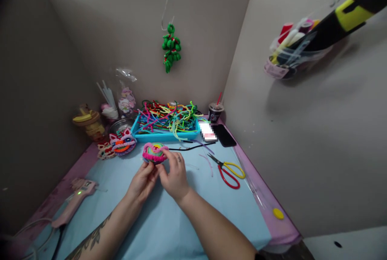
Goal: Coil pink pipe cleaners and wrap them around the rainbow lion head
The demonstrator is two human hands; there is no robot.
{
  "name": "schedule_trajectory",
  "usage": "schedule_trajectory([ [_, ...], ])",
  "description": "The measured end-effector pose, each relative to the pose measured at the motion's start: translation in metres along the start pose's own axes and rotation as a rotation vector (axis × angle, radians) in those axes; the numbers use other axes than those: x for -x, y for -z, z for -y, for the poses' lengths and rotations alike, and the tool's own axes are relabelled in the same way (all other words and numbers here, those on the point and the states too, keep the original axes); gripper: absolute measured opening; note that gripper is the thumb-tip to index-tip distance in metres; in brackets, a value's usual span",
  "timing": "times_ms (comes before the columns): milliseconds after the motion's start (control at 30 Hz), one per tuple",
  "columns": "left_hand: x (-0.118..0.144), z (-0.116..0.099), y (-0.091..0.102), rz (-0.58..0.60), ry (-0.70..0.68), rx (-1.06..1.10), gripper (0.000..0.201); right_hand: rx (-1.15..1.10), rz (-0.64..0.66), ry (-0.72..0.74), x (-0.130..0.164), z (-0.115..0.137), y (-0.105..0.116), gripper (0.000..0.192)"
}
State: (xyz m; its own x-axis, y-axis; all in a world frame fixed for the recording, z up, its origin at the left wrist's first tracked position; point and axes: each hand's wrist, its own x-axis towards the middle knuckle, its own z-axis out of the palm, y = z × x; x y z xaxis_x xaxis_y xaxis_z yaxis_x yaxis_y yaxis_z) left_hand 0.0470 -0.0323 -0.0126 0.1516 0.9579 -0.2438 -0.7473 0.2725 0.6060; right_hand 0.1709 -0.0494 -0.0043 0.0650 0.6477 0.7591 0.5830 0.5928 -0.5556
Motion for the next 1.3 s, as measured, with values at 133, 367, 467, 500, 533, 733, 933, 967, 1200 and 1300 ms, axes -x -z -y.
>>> schedule_trajectory([
  [133, 0.000, 0.000, 0.002, 0.041, -0.020, -0.019, 0.027, 0.024, -0.063, 0.025, 0.000, 0.002, 0.001, 0.031],
  [367, 0.004, 0.007, -0.003, 0.096, -0.078, -0.028, 0.030, 0.107, 0.004, 0.038, -0.006, 0.005, 0.004, 0.021],
  [467, 0.006, 0.009, -0.005, 0.109, -0.128, -0.062, 0.032, 0.108, 0.012, 0.036, -0.008, 0.004, 0.006, 0.019],
  [500, 0.006, 0.009, -0.005, 0.110, -0.143, -0.079, 0.032, 0.106, 0.017, 0.037, -0.008, 0.004, 0.006, 0.019],
  [533, 0.007, 0.009, -0.006, 0.109, -0.157, -0.096, 0.032, 0.103, 0.022, 0.040, -0.009, 0.004, 0.007, 0.018],
  [733, 0.008, 0.010, -0.006, 0.104, -0.202, -0.172, 0.033, 0.075, 0.037, 0.048, -0.013, 0.003, 0.012, 0.013],
  [933, 0.006, 0.014, -0.005, 0.113, -0.215, -0.193, 0.033, 0.077, 0.034, 0.036, -0.013, 0.001, 0.011, 0.012],
  [967, 0.007, 0.014, -0.006, 0.111, -0.221, -0.197, 0.033, 0.077, 0.034, 0.030, -0.013, 0.001, 0.011, 0.012],
  [1200, 0.011, 0.009, -0.010, 0.096, -0.205, -0.173, 0.033, 0.062, 0.018, 0.015, -0.010, 0.002, 0.008, 0.014],
  [1300, 0.010, 0.005, -0.010, 0.101, -0.172, -0.135, 0.031, 0.026, 0.020, 0.039, -0.009, 0.002, 0.007, 0.021],
])
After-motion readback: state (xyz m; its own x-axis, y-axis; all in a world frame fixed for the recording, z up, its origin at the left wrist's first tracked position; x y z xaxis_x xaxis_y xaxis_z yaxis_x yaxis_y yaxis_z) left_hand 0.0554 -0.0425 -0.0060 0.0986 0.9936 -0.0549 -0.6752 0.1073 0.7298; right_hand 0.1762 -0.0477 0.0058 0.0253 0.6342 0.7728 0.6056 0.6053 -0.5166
